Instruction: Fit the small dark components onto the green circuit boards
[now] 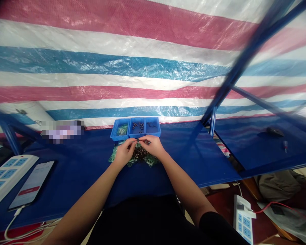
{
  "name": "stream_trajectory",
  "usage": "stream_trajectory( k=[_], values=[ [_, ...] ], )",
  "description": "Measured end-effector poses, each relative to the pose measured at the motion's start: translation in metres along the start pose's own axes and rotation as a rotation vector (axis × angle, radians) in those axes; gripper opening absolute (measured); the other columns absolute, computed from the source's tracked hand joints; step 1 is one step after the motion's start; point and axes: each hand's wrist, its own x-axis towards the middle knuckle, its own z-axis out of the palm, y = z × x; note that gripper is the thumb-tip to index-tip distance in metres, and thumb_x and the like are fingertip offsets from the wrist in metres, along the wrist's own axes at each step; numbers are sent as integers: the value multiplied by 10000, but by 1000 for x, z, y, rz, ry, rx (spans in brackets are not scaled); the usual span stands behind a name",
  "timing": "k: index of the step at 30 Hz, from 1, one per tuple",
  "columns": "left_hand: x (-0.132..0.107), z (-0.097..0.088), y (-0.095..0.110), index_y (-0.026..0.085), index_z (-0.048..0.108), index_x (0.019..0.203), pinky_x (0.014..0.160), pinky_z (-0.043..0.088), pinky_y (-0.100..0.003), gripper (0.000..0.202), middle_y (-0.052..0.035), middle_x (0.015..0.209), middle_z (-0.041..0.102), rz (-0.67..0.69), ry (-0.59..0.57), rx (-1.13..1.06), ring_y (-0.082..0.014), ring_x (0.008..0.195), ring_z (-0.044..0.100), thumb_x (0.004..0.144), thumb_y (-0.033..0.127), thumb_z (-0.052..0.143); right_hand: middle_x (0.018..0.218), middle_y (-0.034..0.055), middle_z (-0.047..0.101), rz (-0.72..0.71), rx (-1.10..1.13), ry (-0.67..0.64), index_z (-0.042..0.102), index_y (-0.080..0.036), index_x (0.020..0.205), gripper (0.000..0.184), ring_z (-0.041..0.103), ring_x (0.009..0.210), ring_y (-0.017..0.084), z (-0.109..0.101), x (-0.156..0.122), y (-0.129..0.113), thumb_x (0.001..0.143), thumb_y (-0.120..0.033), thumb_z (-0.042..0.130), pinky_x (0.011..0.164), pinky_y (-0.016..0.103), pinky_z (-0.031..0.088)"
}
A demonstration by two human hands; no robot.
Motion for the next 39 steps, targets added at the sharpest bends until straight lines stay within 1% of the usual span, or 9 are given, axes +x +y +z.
stream_trajectory(
  k=[3,11,14,18,21,26,30,34,39],
  values=[
    [0,-1,0,226,592,1070,607,456,-207,279,-3,779,675,-14,-7,3,-129,645,633,948,408,418,875,56,727,-7,9,-5,724,-209,961,207,646,673,156,0,0,0,819,-321,621,656,280,552],
    [-1,-2,1,222,574,1085,562,438,-205,280,23,667,625,-37,-8,-11,-123,573,599,938,419,441,892,56,725,-8,-5,-25,721,-205,957,206,639,661,148,-1,0,1,822,-323,622,647,273,548],
    [-1,-2,2,221,559,1139,563,443,-206,306,14,704,648,-28,-7,-28,-126,597,615,932,420,454,886,59,726,0,-15,-22,717,-200,956,204,641,665,150,0,0,2,824,-322,620,646,272,546],
    [0,-3,3,226,592,1084,603,455,-206,281,-6,799,681,-9,-18,-20,-129,664,638,947,404,423,860,51,721,11,-19,-27,707,-202,990,222,639,669,148,1,-1,3,826,-321,616,654,270,547],
    [0,-4,3,224,595,1048,624,456,-208,271,-3,786,679,-3,-32,-18,-130,670,637,955,395,406,862,49,717,1,0,-33,692,-204,1041,252,642,690,147,2,-1,4,830,-316,610,669,268,549],
    [-1,-3,2,225,597,1036,602,455,-206,280,9,715,660,-28,-32,-16,-132,642,633,950,414,410,894,54,714,-34,-21,-37,706,-217,986,209,643,706,151,2,-2,5,832,-318,608,670,272,543],
    [-1,-1,2,227,575,1124,578,451,-209,307,20,692,649,-50,-7,-30,-130,599,621,935,428,442,876,55,711,-37,-28,-18,708,-215,993,211,639,694,151,1,-1,5,839,-317,606,657,269,539],
    [0,-2,4,221,592,1082,580,441,-208,281,13,722,656,-27,16,-18,-123,601,615,935,412,447,861,55,710,-27,-40,-29,710,-219,1001,217,639,693,155,0,-1,4,844,-321,601,658,273,539],
    [0,-5,5,220,596,1052,601,442,-203,276,2,769,672,-7,-15,-13,-122,638,623,950,399,412,858,48,713,-17,-48,-46,706,-226,1031,240,637,682,151,-1,-1,2,840,-330,605,659,269,544]
  ],
)
